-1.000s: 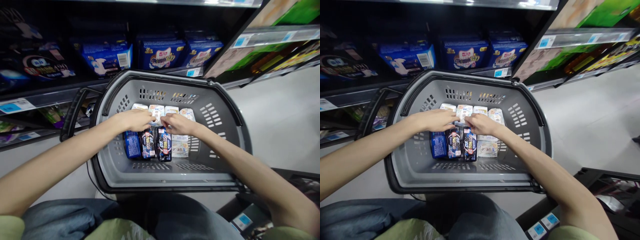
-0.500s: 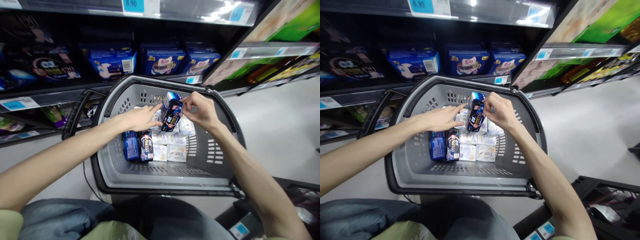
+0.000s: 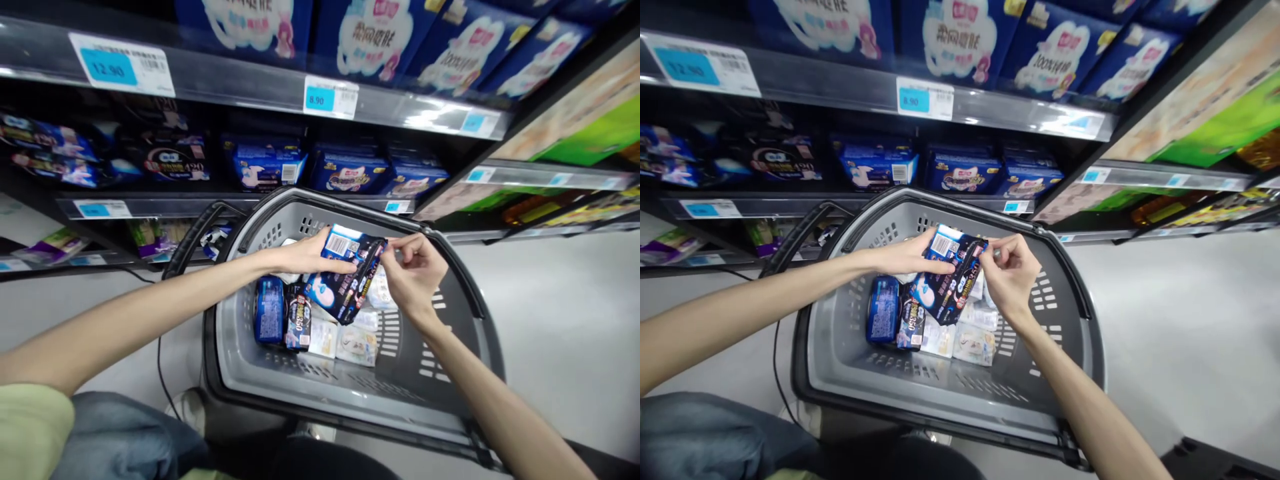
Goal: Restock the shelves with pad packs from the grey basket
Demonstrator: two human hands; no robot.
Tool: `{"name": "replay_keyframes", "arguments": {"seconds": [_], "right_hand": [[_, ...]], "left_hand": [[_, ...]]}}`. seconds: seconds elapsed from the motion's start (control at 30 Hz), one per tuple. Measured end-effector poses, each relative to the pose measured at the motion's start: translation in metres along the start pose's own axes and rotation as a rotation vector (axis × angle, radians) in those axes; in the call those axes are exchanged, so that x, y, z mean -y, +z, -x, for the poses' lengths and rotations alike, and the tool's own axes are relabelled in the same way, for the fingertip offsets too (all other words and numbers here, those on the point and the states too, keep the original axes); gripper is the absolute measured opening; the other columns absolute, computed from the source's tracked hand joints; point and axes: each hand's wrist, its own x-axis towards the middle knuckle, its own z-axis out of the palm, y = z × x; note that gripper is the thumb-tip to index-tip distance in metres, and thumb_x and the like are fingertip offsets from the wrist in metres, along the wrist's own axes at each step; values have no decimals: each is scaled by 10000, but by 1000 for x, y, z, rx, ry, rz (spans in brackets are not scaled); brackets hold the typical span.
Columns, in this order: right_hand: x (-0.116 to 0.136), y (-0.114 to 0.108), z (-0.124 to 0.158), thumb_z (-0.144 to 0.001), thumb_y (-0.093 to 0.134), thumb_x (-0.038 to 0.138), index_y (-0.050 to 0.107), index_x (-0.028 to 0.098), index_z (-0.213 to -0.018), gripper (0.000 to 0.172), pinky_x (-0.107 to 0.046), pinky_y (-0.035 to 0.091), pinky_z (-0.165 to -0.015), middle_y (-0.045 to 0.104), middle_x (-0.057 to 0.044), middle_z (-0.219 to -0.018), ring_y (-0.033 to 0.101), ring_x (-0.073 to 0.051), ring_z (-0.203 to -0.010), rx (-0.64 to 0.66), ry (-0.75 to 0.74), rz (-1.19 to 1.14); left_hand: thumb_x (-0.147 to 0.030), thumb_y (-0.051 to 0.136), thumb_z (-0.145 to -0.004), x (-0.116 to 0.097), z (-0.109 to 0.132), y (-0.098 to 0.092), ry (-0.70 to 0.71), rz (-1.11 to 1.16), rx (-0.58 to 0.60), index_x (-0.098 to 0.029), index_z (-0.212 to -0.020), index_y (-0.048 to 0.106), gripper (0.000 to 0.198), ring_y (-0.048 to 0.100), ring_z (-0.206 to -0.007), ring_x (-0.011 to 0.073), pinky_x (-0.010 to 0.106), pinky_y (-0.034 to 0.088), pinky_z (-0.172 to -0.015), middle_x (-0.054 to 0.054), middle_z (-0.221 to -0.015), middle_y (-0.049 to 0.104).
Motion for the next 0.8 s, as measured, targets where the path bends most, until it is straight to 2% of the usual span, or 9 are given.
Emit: {"name": "replay_keyframes", "arguments": {"seconds": [0.1,0.23,0.33,0.47,0.53,0.6,0.67,0.73,0.8], "right_hand": [[-8,2,4,-835,638,261,338,268,-644,356,-373,536,-756,554,1,-718,636,-194,-764,29,59,-61],[-23,6,7,-829,652,304,422,254,-744,250,-355,535,-765,590,-13,-853,620,-182,-819,92,232,-219],[-29,8,8,-876,590,426,444,267,-906,217,-312,546,-684,610,-17,-970,640,-185,-861,246,472,-314],[-29,13,14,-924,453,605,469,267,-1084,374,-322,559,-652,640,-65,-1139,668,-230,-944,449,699,-364],[-31,16,19,-915,469,637,503,256,-1134,440,-349,573,-708,635,-85,-1204,654,-252,-1017,467,728,-371],[-34,19,24,-889,545,626,539,252,-1140,450,-372,573,-806,623,-89,-1246,620,-266,-1116,428,722,-352],[-34,20,25,-877,578,601,560,255,-1128,428,-393,561,-879,612,-91,-1283,599,-273,-1173,395,727,-356],[-30,18,24,-905,498,623,567,259,-1129,433,-416,575,-856,637,-100,-1258,628,-280,-1133,438,773,-406],[-22,16,21,-933,357,680,562,267,-1177,522,-437,597,-760,691,-99,-1155,675,-284,-1020,553,827,-476]], "left_hand": [[-608,753,-744,0,0,-1,-98,161,-101,-156,-1229,561,690,664,-1094,294,431,568,-896,147,-1218,670],[-599,771,-733,-3,1,0,-231,410,-127,-165,-1185,629,642,711,-962,264,391,595,-790,133,-1152,716],[-604,748,-754,-3,0,-1,-275,493,-154,-154,-1166,662,616,721,-896,249,372,590,-753,133,-1119,736],[-597,705,-799,1,-3,-2,-236,461,-285,-156,-1213,617,611,695,-1014,255,392,571,-863,138,-1220,699],[-591,668,-830,2,-3,-2,-186,308,-419,-168,-1240,570,598,657,-1093,263,414,545,-919,134,-1269,667],[-585,649,-841,2,-2,-3,-98,43,-561,-174,-1239,533,583,622,-1122,271,432,515,-946,129,-1264,648],[-566,664,-821,1,0,-4,46,-270,-615,-171,-1213,515,576,594,-1110,279,437,490,-950,127,-1225,633],[-495,662,-816,0,3,-4,220,-565,-526,-165,-1176,522,508,566,-1092,286,434,465,-945,129,-1176,618],[-379,608,-843,0,5,-4,363,-805,-335,-164,-1163,538,392,539,-1087,294,436,437,-938,135,-1144,610]]}}
